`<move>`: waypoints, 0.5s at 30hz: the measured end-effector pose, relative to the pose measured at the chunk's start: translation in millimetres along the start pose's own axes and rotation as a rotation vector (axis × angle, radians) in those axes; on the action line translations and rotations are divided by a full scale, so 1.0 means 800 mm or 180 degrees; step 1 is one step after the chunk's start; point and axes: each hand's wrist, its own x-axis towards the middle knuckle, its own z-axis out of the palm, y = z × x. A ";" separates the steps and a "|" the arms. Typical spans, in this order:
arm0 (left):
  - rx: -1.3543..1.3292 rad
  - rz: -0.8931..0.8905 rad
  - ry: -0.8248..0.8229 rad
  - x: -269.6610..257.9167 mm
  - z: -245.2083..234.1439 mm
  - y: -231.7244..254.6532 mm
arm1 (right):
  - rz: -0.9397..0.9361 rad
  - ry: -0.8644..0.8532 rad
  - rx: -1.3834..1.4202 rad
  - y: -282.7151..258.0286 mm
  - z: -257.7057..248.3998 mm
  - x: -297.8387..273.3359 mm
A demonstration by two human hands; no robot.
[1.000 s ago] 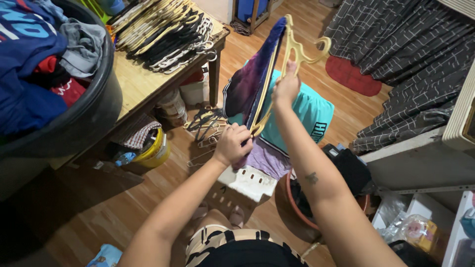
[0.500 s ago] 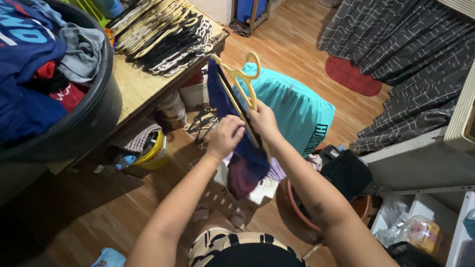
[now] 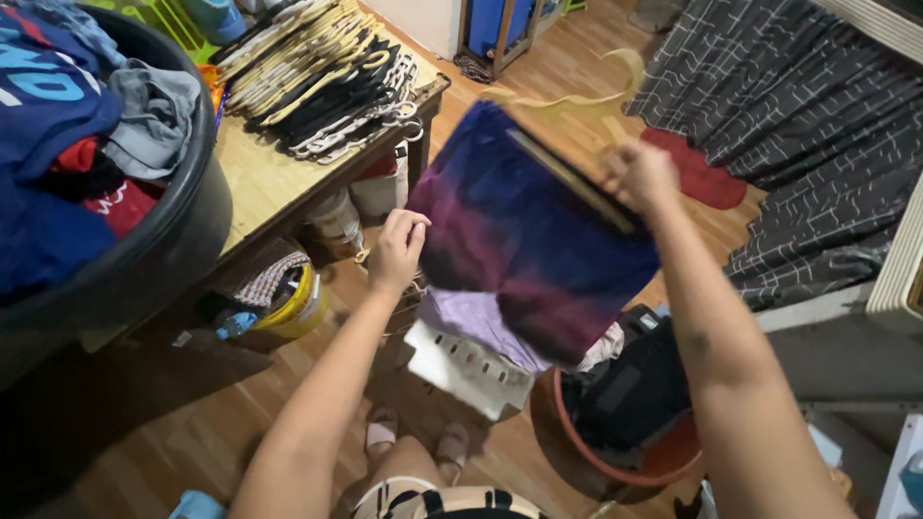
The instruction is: The person sorts through a pile of laundry, picks out individual garments, and places them onto hangers. They handle a purple t-shirt, a teal short, a patterned top, a blue t-shirt, and a red short, placing each onto a hanger and setting it aside.
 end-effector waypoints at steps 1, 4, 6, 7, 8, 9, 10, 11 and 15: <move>-0.0008 -0.0100 -0.0068 0.005 0.003 -0.002 | 0.0038 0.0339 -0.0838 0.024 -0.009 0.020; 0.0004 -0.0131 -0.0198 0.012 0.016 -0.009 | -0.0030 0.0803 -0.1648 0.084 0.018 0.039; 0.0033 -0.0124 -0.0357 0.013 0.023 -0.019 | 0.0367 0.0139 -0.1661 0.112 0.056 0.028; 0.0050 -0.0150 -0.0483 0.012 0.026 -0.023 | 0.0042 0.0286 -0.1769 0.116 0.083 0.015; 0.0065 -0.0183 -0.0591 0.011 0.029 -0.029 | -0.0301 0.0436 -0.1878 0.116 0.101 0.002; 0.0081 -0.0206 -0.0639 0.011 0.032 -0.034 | -0.0107 0.0256 -0.1622 0.109 0.117 -0.014; 0.0104 -0.0238 -0.0673 0.011 0.033 -0.039 | 0.0070 0.0074 -0.1359 0.094 0.135 -0.029; 0.0127 -0.0270 -0.0706 0.010 0.033 -0.044 | -0.0108 0.0125 -0.1189 0.076 0.147 -0.045; -0.0131 -0.0193 -0.0500 0.020 0.020 -0.050 | -0.0914 0.0227 -0.0430 -0.021 0.183 -0.069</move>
